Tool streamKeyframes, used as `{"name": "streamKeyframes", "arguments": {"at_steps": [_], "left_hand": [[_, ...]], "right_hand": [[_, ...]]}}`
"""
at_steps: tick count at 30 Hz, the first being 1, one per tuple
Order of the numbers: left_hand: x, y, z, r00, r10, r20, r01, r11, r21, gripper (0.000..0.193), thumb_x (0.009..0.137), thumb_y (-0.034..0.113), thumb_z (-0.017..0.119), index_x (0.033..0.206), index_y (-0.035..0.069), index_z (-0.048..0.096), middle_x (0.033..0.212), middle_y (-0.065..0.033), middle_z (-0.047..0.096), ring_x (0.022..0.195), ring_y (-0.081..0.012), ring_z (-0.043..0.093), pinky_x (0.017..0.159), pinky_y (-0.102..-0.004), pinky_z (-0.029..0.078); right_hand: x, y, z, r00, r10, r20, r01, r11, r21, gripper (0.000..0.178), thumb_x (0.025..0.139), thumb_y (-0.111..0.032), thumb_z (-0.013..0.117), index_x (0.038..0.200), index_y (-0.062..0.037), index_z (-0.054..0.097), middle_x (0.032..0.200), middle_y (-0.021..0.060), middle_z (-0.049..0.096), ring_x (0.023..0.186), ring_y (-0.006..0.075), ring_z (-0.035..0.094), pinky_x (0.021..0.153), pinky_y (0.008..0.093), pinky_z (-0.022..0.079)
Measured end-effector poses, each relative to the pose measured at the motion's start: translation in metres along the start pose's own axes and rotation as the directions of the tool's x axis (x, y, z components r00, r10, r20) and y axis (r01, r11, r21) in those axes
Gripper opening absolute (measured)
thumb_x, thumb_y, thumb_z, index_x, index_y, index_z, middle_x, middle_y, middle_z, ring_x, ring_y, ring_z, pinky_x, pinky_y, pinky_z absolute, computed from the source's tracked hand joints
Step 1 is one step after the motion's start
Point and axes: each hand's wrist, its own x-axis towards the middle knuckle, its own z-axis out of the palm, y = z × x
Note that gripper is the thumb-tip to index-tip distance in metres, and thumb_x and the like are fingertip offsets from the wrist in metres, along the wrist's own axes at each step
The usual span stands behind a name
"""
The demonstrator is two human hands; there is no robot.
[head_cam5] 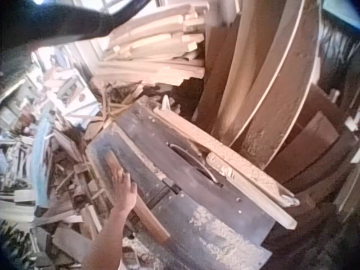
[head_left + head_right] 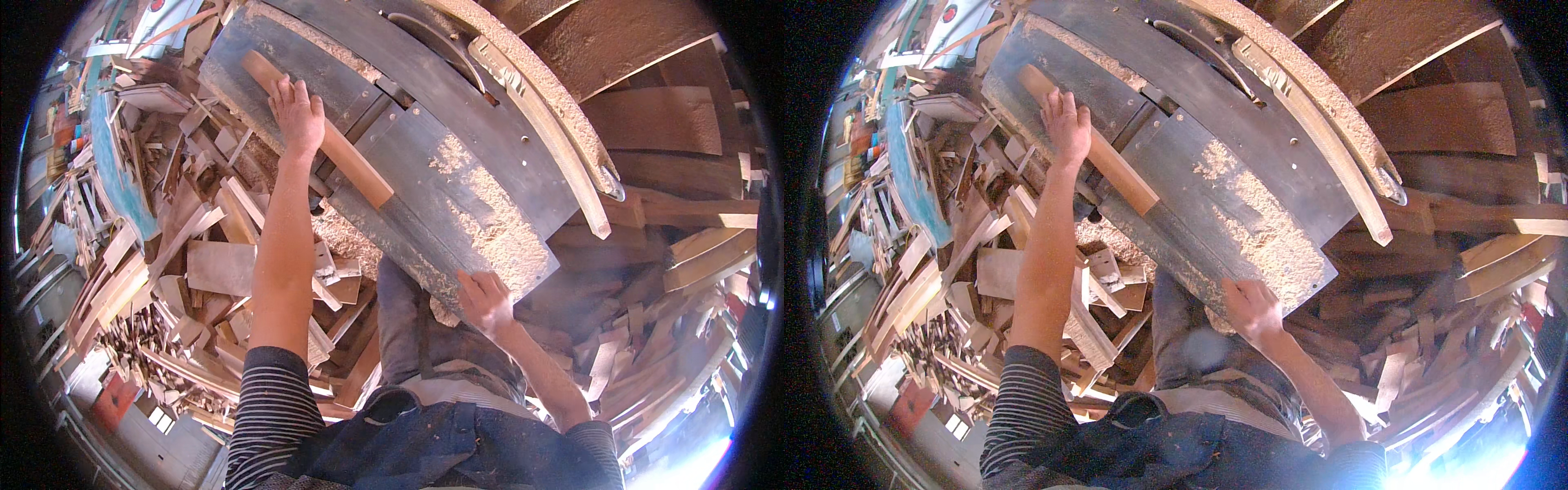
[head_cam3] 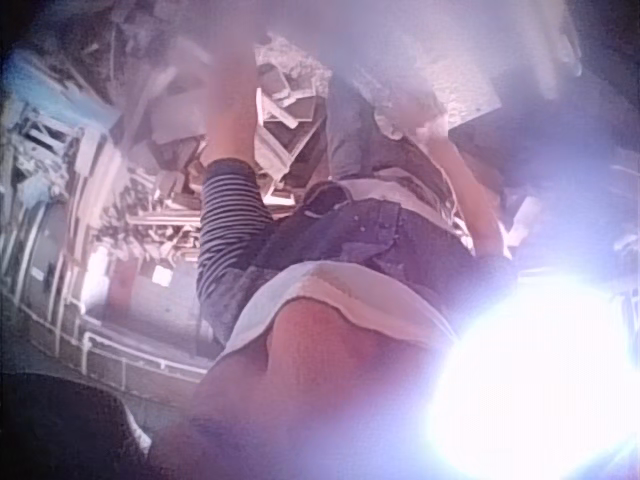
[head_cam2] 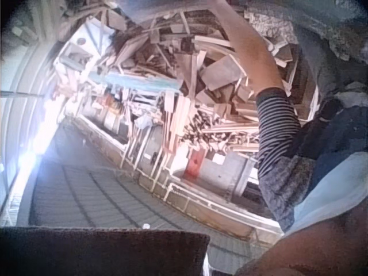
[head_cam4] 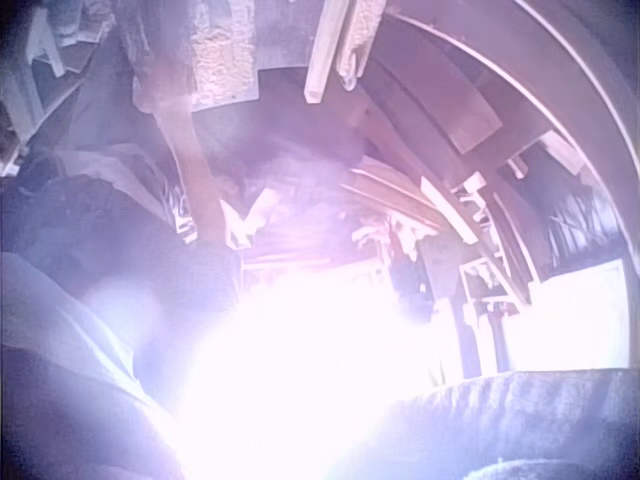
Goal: The person uses a jointer to shave and flatten several wood pieces, including a large board and a thin strip, by feeding them across the rotating blade.
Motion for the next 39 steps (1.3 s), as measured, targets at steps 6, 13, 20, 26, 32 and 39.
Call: {"name": "streamKeyframes", "arguments": {"at_steps": [6,13,20,26,32,39], "left_hand": [[0.034,-0.026,0.009,0.998,0.046,-0.036,-0.046,0.999,-0.001,0.045,0.099,0.025,0.061,0.138,0.004,0.052,0.156,-0.0223,0.039,0.152,-0.0466,0.026,0.122,-0.0634,0.024],[0.084,-0.069,0.027,0.99,0.093,-0.107,-0.091,0.996,0.024,0.047,0.097,0.025,0.062,0.139,0.007,0.052,0.154,-0.023,0.041,0.151,-0.0469,0.028,0.12,-0.0638,0.026],[0.134,-0.099,0.043,0.999,0.029,-0.034,-0.027,0.998,0.06,0.062,0.096,0.038,0.064,0.145,0.003,0.049,0.157,-0.0239,0.037,0.151,-0.0446,0.03,0.122,-0.0618,0.026],[0.133,-0.108,0.025,0.797,-0.604,-0.017,0.55,0.736,-0.394,0.081,0.08,0.041,0.086,0.138,-0.004,0.05,0.138,-0.0251,0.057,0.128,-0.0399,0.057,0.108,-0.0464,0.047],[0.031,-0.018,-0.087,0.746,-0.543,0.385,0.419,-0.066,-0.906,0.053,0.091,0.021,0.082,0.134,0.001,0.057,0.106,-0.0066,0.065,0.092,-0.0155,0.063,0.08,-0.0339,0.055],[-0.149,0.111,-0.161,0.78,-0.39,0.489,0.275,-0.487,-0.829,0.041,0.094,0.012,0.078,0.131,0.005,0.061,0.107,-0.0002,0.067,0.091,-0.008,0.063,0.072,-0.0253,0.053]], "right_hand": [[-0.019,-0.02,-0.024,0.994,0.101,0.051,-0.101,0.995,-0.016,0.033,0.079,-0.004,0.08,0.111,0.0008,0.075,0.091,0.0122,0.068,0.081,0.0289,0.067,0.072,0.0383,0.057],[-0.025,-0.032,0.011,0.942,0.334,-0.02,-0.333,0.942,0.04,0.028,0.081,-0.006,0.075,0.108,-0.0008,0.073,0.094,0.0117,0.066,0.082,0.028,0.066,0.07,0.0371,0.057],[-0.019,-0.054,0.013,0.93,0.364,-0.052,-0.364,0.931,0.012,0.027,0.08,-0.005,0.076,0.107,-0.0003,0.074,0.091,0.0123,0.066,0.081,0.0291,0.067,0.07,0.038,0.057],[-0.041,-0.068,0.004,0.879,0.458,-0.133,-0.45,0.889,0.086,0.029,0.081,-0.001,0.077,0.109,0.0025,0.073,0.092,0.0149,0.068,0.08,0.0301,0.068,0.071,0.0384,0.057],[-0.04,-0.075,-0.008,0.882,0.46,-0.105,-0.428,0.873,0.235,0.027,0.086,-0.002,0.074,0.112,0.0044,0.072,0.093,0.0153,0.069,0.075,0.0252,0.068,0.066,0.0339,0.055],[-0.022,-0.073,-0.053,0.96,0.224,-0.167,-0.185,0.957,0.223,0.032,0.09,-0.008,0.075,0.119,0.0045,0.07,0.103,0.0175,0.069,0.086,0.0272,0.069,0.072,0.0361,0.056]]}}
